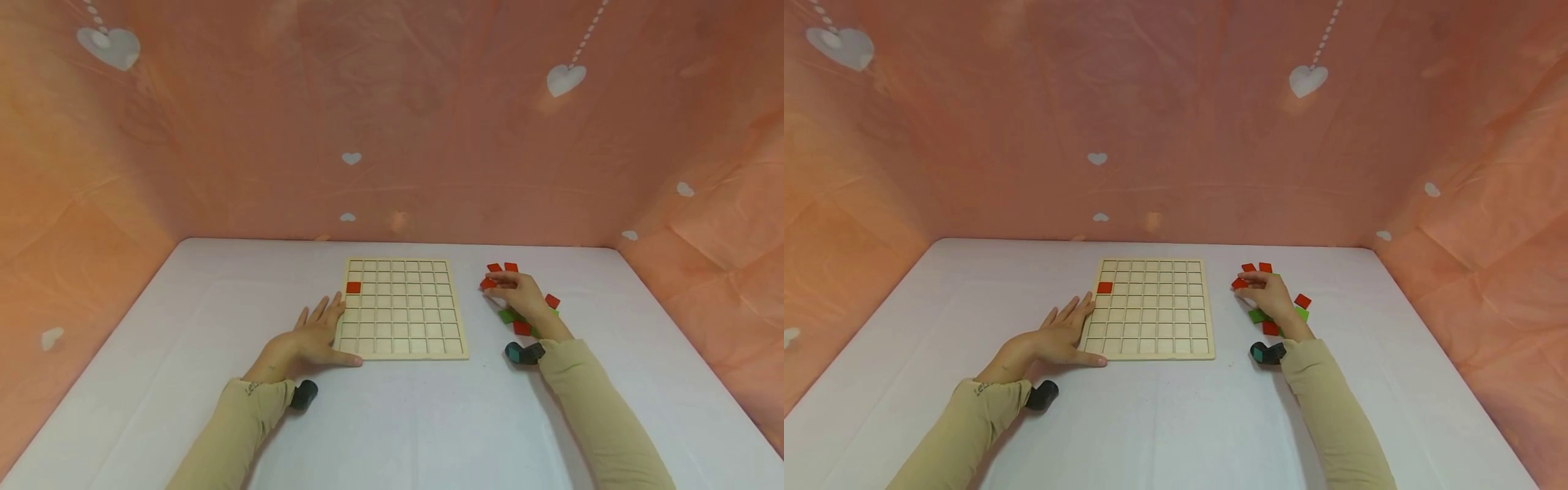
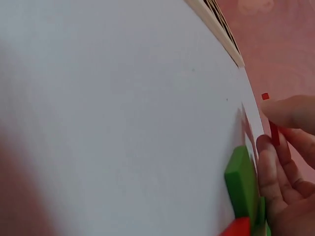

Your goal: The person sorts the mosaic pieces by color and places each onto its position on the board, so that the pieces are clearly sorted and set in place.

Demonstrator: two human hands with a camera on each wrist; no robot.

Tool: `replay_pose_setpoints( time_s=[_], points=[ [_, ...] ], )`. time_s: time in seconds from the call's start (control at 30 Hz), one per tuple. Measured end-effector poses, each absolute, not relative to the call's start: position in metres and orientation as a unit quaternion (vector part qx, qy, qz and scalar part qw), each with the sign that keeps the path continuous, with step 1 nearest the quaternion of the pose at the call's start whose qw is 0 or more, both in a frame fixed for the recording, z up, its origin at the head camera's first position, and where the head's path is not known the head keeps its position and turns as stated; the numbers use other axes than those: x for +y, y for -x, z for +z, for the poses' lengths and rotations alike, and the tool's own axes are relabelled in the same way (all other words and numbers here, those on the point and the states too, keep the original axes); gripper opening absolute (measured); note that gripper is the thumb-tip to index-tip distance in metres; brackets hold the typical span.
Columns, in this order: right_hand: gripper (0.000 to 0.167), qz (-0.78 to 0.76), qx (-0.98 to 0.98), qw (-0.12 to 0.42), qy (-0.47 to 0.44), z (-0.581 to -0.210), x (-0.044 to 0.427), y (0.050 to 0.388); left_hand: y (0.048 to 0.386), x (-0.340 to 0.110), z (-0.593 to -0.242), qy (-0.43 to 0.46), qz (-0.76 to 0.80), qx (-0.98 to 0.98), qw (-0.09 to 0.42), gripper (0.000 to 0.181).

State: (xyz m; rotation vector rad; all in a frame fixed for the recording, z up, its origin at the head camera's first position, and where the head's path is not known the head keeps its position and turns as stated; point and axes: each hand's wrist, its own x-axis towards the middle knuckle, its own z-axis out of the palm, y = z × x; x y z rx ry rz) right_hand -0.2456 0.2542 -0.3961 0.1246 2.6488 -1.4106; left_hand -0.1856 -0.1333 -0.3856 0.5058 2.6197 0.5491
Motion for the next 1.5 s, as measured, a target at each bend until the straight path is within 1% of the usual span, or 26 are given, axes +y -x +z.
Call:
replay_pose_setpoints(
  time_s=[0.23, 0.67, 1.1, 1.5],
  points=[
    [0.049, -0.492, 0.867, 0.069, -0.030, -0.394, 0.248, 0.245, 0.185, -0.134, -0.387, -0.178, 0.198, 0.941, 0.208, 0.116],
    [0.048, -0.489, 0.871, 0.047, 0.020, -0.384, 0.239, 0.245, 0.186, -0.134, -0.387, -0.178, 0.199, 0.942, 0.206, 0.115],
    [0.049, -0.520, 0.851, 0.072, 0.017, -0.379, 0.223, 0.246, 0.187, -0.135, -0.389, -0.184, 0.198, 0.941, 0.205, 0.116],
    [0.048, -0.529, 0.845, 0.062, 0.050, -0.380, 0.205, 0.252, 0.186, -0.134, -0.387, -0.179, 0.200, 0.942, 0.203, 0.116]
  ],
)
